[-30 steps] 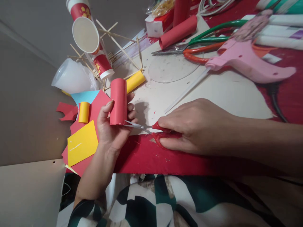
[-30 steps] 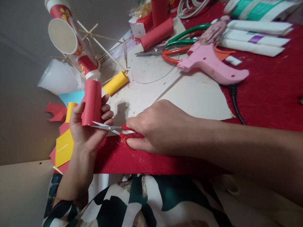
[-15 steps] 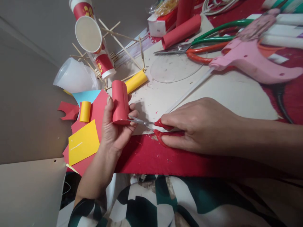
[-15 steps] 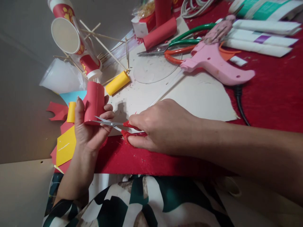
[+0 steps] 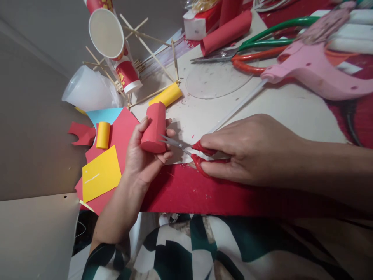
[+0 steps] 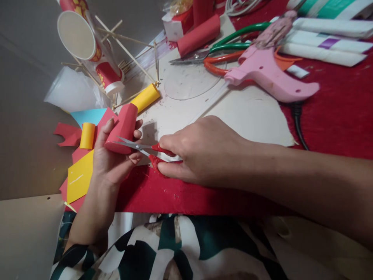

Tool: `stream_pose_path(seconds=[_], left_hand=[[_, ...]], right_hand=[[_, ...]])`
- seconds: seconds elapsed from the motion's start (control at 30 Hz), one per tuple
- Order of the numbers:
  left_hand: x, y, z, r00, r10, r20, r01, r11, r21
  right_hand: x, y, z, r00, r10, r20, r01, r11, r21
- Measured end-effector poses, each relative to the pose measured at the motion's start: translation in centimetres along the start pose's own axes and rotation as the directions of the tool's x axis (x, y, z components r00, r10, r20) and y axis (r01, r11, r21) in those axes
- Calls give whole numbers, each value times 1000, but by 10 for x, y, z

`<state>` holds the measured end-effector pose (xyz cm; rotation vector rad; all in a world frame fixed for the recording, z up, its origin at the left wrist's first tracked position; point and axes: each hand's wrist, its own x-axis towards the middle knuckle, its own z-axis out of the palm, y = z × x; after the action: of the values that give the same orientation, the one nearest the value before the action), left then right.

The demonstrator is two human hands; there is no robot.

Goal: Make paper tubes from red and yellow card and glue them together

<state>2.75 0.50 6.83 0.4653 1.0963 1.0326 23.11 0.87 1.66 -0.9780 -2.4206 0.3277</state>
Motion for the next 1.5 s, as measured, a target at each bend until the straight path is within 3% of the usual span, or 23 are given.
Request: stream_pose_path(seconds=[0.43,0.5,0.57,0.63,0.77,0.9,1.0,1.07,1.23,1.4,1.5], left_hand=[[2,-7,1,998,-35,44,32,997,69],[1,-8,2,1000,-7,14,5,994,107],[-2,-9,3,995,104,-9,-101,983,155],[-6,-10,5,959,284,-13,-277,944,179],[-15,-13,8,813,581,30,-576,797,181],[-12,-14,2,707,685,176,-705,664,248],[-8,-12,-6,665,688,291,-747,622,237],[-7,-10,-10,684,654,324,-726,653,215],[-9,-6,-14,791,454,410,-548,824,144],[-6,0,-20,795,340,503,-417,908,45],[-5,4,-23,771,324,548,-389,921,2]], right_hand=[[0,1,-1,999,-29,46,29,1000,-7],[0,0,-1,999,-32,37,31,999,7],[-1,-2,-2,999,-48,8,48,998,28],[-3,-3,-3,996,-70,-53,73,996,48],[-5,-3,-4,978,-102,-179,121,988,98],[-4,0,-4,948,-131,-289,181,971,154],[-3,-1,-5,934,-144,-328,206,965,164],[-2,-2,-8,929,-151,-338,214,964,159],[2,-3,-15,912,-259,-317,305,947,103],[4,-11,-27,908,-231,-349,297,944,146],[1,-25,-44,961,-173,-214,223,945,241]])
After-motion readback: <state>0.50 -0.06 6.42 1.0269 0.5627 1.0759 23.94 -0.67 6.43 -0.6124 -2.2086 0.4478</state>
